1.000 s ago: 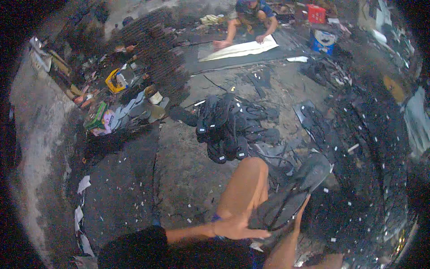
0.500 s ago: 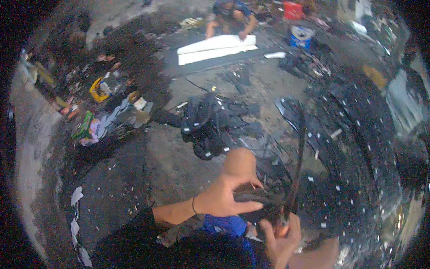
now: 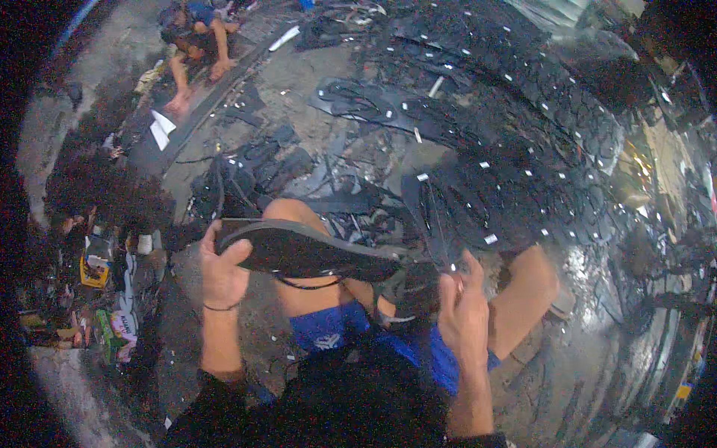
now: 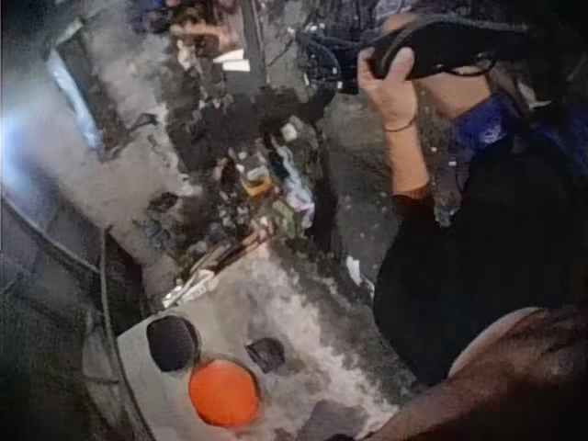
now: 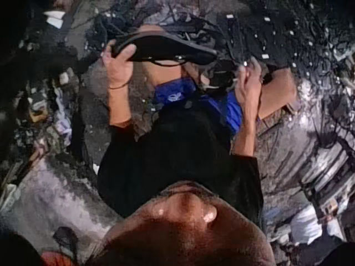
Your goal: The person sits on the floor and uses a knife to trim excess rubber from the edges of black flip-flop soles. They pick up soles one at a time, scrape the edges, and place the trimmed pieces aside.
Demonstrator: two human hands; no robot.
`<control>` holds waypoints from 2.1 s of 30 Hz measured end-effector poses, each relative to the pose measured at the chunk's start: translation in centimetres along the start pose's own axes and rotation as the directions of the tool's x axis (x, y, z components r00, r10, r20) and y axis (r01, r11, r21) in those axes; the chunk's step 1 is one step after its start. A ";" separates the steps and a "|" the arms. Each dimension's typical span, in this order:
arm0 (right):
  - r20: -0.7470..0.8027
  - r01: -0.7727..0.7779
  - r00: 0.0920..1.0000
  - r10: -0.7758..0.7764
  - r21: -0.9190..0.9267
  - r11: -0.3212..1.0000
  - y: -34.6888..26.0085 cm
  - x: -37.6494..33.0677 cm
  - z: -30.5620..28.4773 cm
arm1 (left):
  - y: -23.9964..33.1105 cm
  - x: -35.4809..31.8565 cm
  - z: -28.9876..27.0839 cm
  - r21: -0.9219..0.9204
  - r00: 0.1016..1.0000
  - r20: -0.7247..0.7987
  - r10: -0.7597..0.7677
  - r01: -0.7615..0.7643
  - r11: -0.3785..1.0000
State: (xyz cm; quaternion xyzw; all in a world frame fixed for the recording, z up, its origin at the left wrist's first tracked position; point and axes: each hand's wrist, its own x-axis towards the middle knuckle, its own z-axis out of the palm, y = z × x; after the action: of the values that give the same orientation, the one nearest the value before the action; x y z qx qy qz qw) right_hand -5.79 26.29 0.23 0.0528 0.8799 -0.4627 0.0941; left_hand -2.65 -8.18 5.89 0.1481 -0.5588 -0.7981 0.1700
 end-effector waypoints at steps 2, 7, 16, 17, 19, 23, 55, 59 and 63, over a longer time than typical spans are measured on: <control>0.050 -0.058 0.997 0.052 0.127 0.990 0.6 -1.6 -0.1 | 4.0 1.3 -0.9 0.154 0.989 0.121 -0.084 0.065 0.986; 0.002 0.098 0.995 -0.105 0.343 0.934 3.6 -5.0 2.2 | -0.5 -0.6 1.7 0.230 0.974 0.066 -0.218 0.197 0.953; 0.209 0.240 0.936 -0.284 0.212 0.947 0.5 -6.6 -0.1 | -4.9 1.3 2.4 0.203 0.958 0.050 -0.284 0.268 0.942; 0.230 0.220 0.934 -0.275 0.238 0.946 0.9 -6.8 -0.1 | -4.6 1.5 2.7 0.226 0.959 0.055 -0.277 0.258 0.939; 0.289 0.166 0.923 -0.254 0.296 0.941 2.1 -7.6 0.0 | -5.4 1.1 2.0 0.230 0.954 0.045 -0.295 0.278 0.933; 0.295 0.168 0.930 -0.221 0.193 0.967 2.6 -7.5 -0.1 | -6.0 -0.3 2.4 0.084 0.907 0.116 -0.406 0.398 0.914; 0.352 -0.069 0.895 -0.275 0.718 0.693 -2.6 0.6 0.4 | -5.5 -6.0 6.5 0.211 0.653 0.583 -0.483 0.453 0.866; 0.287 -0.039 0.930 -0.229 0.697 0.716 -2.2 -0.8 0.3 | -10.9 -5.3 11.6 -0.619 0.908 0.174 -0.382 0.403 0.674; -0.108 0.251 0.967 -0.230 0.542 0.802 -1.8 -1.7 1.5 | -13.4 -3.4 13.4 -0.680 0.897 0.130 -0.424 0.391 0.620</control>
State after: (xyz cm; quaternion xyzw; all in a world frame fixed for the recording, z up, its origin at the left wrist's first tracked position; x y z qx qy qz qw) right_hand -4.25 23.99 1.19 -0.0259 0.7103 -0.7034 -0.0007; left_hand -6.73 8.90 -2.15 0.2138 -0.1682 -0.9615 0.0396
